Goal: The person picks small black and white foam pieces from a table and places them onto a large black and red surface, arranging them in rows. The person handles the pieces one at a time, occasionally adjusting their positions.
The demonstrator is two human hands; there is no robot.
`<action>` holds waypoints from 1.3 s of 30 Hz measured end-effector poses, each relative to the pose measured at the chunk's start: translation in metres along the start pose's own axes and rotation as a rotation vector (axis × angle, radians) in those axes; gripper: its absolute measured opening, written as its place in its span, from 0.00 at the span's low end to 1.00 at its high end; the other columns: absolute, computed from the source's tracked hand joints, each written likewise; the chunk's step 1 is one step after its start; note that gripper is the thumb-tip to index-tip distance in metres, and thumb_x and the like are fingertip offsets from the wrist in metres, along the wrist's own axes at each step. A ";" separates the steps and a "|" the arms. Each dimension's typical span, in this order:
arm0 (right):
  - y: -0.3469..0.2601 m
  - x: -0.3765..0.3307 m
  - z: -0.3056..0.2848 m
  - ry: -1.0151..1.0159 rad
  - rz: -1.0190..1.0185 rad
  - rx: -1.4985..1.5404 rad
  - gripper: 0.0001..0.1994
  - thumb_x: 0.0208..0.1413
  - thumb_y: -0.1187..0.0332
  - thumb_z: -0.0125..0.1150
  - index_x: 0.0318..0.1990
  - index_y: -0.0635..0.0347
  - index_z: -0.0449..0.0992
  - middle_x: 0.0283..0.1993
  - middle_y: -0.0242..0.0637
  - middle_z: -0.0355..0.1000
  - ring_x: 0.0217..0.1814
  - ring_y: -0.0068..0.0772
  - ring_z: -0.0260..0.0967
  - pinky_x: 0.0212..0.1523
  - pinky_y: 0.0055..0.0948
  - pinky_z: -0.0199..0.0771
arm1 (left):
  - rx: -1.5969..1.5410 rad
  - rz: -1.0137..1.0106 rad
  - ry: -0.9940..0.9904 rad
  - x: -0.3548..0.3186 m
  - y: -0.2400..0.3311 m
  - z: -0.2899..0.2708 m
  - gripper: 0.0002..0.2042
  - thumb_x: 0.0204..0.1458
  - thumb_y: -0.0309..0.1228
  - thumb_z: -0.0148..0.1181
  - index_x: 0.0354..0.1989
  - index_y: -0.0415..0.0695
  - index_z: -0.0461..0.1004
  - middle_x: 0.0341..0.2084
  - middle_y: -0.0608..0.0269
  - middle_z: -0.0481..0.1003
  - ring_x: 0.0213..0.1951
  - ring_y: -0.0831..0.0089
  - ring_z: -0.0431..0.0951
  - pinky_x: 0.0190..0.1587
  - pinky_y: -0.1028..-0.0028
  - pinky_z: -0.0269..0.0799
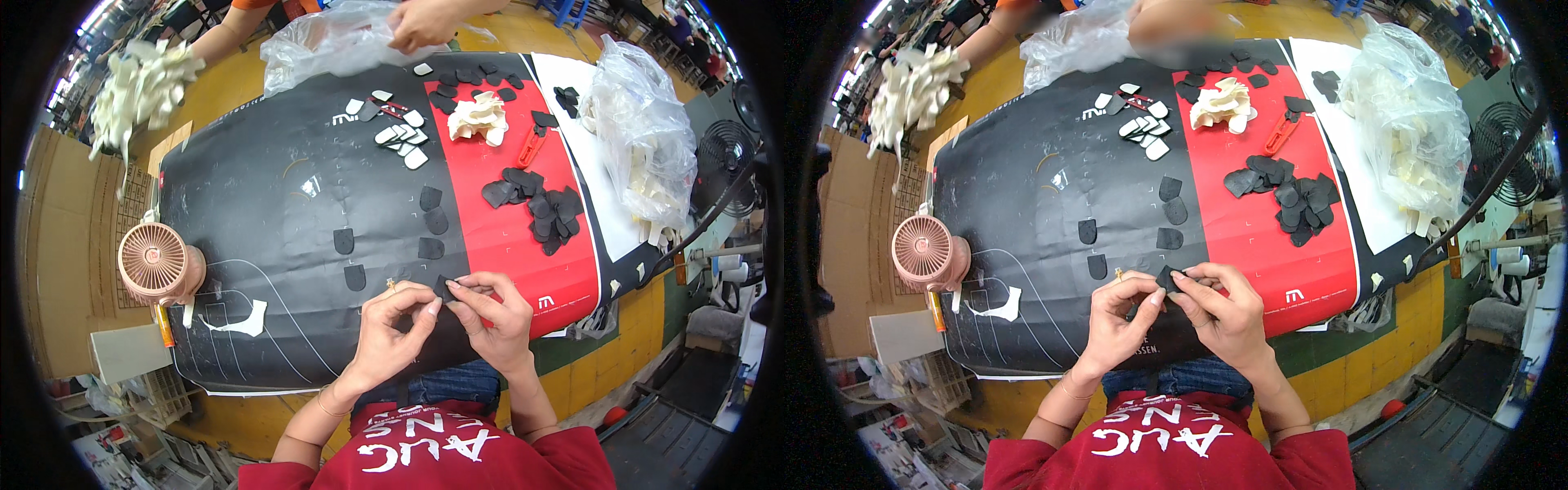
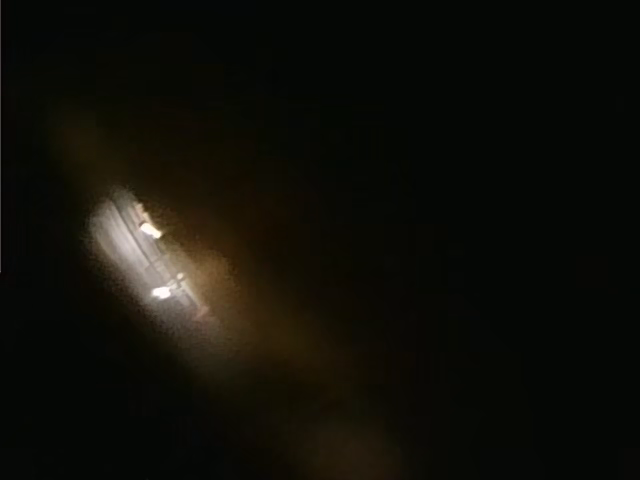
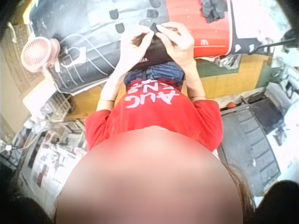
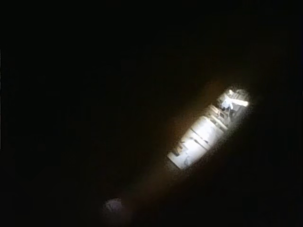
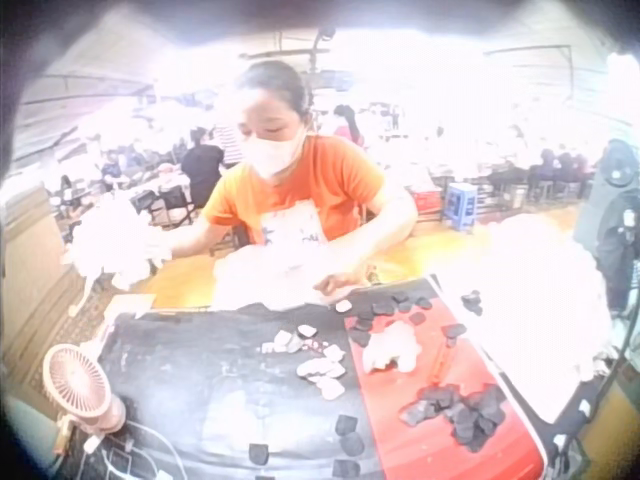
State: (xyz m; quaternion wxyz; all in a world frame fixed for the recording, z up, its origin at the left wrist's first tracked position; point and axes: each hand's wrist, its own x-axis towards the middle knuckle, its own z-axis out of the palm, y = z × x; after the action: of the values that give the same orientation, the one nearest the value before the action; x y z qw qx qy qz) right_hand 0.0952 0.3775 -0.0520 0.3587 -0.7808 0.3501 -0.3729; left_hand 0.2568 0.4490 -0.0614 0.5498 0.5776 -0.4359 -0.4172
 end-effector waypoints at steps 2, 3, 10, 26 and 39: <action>-0.001 -0.001 0.002 0.008 0.049 0.055 0.11 0.53 0.72 0.70 0.44 0.62 0.83 0.43 0.43 0.77 0.40 0.37 0.78 0.40 0.29 0.79 | 0.022 0.027 0.008 -0.001 -0.001 0.002 0.04 0.56 0.22 0.63 0.35 0.33 0.77 0.28 0.63 0.77 0.28 0.82 0.73 0.31 0.78 0.70; -0.001 -0.001 0.003 0.003 0.076 0.082 0.10 0.54 0.73 0.69 0.44 0.63 0.83 0.43 0.44 0.78 0.41 0.37 0.79 0.41 0.29 0.80 | 0.053 0.045 0.025 -0.001 -0.001 0.003 0.04 0.56 0.22 0.63 0.35 0.33 0.77 0.28 0.63 0.77 0.28 0.82 0.73 0.31 0.79 0.70; -0.001 -0.002 0.009 0.009 -0.070 0.035 0.06 0.55 0.75 0.68 0.39 0.63 0.82 0.47 0.44 0.79 0.41 0.38 0.80 0.39 0.30 0.82 | -0.142 -0.216 -0.033 -0.002 0.002 -0.004 0.07 0.60 0.26 0.61 0.33 0.34 0.75 0.24 0.62 0.74 0.25 0.82 0.72 0.27 0.78 0.68; -0.018 0.005 0.003 -0.136 -0.025 0.050 0.08 0.56 0.74 0.66 0.42 0.68 0.80 0.40 0.46 0.78 0.36 0.41 0.79 0.36 0.32 0.80 | 0.402 0.342 0.136 -0.006 -0.002 -0.001 0.05 0.58 0.21 0.59 0.30 0.36 0.71 0.23 0.57 0.71 0.23 0.63 0.71 0.26 0.70 0.66; -0.022 0.004 0.013 -0.133 -0.078 -0.235 0.11 0.56 0.78 0.60 0.46 0.68 0.74 0.42 0.46 0.75 0.41 0.49 0.77 0.39 0.39 0.79 | 0.649 0.594 0.030 -0.004 -0.001 -0.002 0.06 0.51 0.23 0.66 0.33 0.39 0.73 0.27 0.57 0.75 0.29 0.62 0.77 0.31 0.68 0.73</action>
State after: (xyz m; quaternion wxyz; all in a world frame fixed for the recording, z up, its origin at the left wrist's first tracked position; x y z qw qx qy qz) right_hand 0.1139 0.3885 -0.0385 0.2724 -0.8533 0.3365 -0.2905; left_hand 0.2581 0.4536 -0.0624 0.4423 0.5760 -0.6834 -0.0738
